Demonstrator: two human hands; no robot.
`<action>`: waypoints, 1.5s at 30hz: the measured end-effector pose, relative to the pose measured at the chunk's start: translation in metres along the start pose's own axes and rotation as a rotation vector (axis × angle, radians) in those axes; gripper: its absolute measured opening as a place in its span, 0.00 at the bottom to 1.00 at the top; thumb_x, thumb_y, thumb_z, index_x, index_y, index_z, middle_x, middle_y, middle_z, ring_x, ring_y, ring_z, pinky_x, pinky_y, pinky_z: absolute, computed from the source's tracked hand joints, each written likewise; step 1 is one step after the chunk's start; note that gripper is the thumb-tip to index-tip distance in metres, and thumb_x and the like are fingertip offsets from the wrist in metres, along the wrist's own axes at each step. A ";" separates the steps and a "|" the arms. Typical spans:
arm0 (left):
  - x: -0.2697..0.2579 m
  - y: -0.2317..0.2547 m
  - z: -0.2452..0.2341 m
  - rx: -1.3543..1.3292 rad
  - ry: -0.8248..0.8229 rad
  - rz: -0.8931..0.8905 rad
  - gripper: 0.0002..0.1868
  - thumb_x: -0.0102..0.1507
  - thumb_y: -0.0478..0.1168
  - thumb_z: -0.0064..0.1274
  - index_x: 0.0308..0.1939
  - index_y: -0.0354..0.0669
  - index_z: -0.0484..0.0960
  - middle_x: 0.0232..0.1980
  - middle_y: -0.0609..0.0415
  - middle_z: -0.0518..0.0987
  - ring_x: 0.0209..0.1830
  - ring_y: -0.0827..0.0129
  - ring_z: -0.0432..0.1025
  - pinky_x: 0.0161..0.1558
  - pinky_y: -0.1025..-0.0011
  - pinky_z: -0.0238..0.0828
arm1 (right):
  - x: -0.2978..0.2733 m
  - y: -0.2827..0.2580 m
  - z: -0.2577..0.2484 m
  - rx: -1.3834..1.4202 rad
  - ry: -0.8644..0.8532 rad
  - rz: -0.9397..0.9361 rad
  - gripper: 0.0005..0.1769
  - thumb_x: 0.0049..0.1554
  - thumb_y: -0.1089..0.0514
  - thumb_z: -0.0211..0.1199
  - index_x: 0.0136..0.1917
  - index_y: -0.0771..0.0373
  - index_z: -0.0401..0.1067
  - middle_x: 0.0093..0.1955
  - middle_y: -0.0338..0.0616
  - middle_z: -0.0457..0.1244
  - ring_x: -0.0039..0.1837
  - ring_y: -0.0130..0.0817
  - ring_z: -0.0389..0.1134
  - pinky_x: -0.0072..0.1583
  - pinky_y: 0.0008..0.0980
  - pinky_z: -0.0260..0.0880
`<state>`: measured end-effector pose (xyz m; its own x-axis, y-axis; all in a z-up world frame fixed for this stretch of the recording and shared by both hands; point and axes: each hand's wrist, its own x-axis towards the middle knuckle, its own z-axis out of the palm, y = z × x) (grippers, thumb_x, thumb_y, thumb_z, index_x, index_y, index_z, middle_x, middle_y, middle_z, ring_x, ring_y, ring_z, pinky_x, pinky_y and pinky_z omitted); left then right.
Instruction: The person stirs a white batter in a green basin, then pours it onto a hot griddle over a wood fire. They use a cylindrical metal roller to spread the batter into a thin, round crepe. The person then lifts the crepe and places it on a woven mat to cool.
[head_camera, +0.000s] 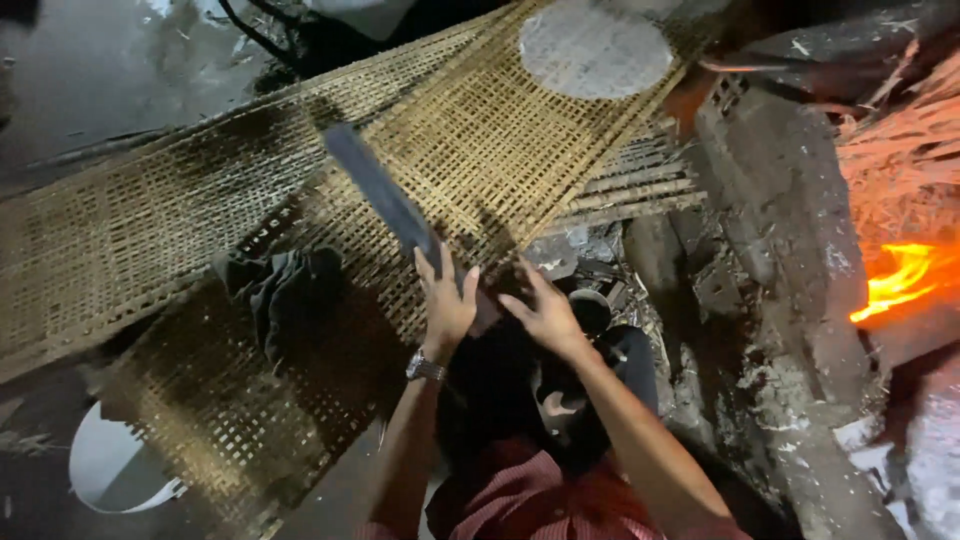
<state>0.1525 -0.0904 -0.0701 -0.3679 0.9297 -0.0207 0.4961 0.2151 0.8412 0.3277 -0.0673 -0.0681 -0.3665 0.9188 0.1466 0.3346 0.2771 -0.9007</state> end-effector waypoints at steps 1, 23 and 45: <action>0.002 -0.013 0.009 0.124 0.067 0.100 0.37 0.67 0.58 0.40 0.74 0.46 0.49 0.75 0.33 0.32 0.70 0.24 0.31 0.64 0.31 0.33 | -0.010 0.004 -0.008 0.049 0.046 0.028 0.37 0.53 0.53 0.66 0.72 0.63 0.57 0.64 0.63 0.59 0.64 0.54 0.61 0.62 0.44 0.68; 0.011 0.005 0.067 0.705 0.406 0.425 0.24 0.68 0.51 0.40 0.59 0.38 0.73 0.67 0.34 0.61 0.74 0.35 0.42 0.68 0.34 0.21 | -0.202 0.047 -0.151 0.181 0.626 0.650 0.12 0.61 0.56 0.59 0.49 0.68 0.73 0.32 0.49 0.60 0.33 0.35 0.60 0.37 0.36 0.65; 0.238 -0.040 0.202 1.014 -0.066 0.341 0.17 0.63 0.45 0.43 0.28 0.46 0.86 0.28 0.48 0.81 0.31 0.50 0.77 0.31 0.58 0.73 | -0.155 0.097 -0.183 0.410 0.542 0.643 0.13 0.60 0.51 0.53 0.43 0.63 0.69 0.31 0.44 0.63 0.27 0.29 0.58 0.34 0.27 0.58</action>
<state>0.2038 0.1826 -0.2178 -0.0585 0.9954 0.0755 0.9976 0.0611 -0.0329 0.5762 -0.1315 -0.1037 0.2724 0.8953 -0.3526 -0.0381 -0.3561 -0.9337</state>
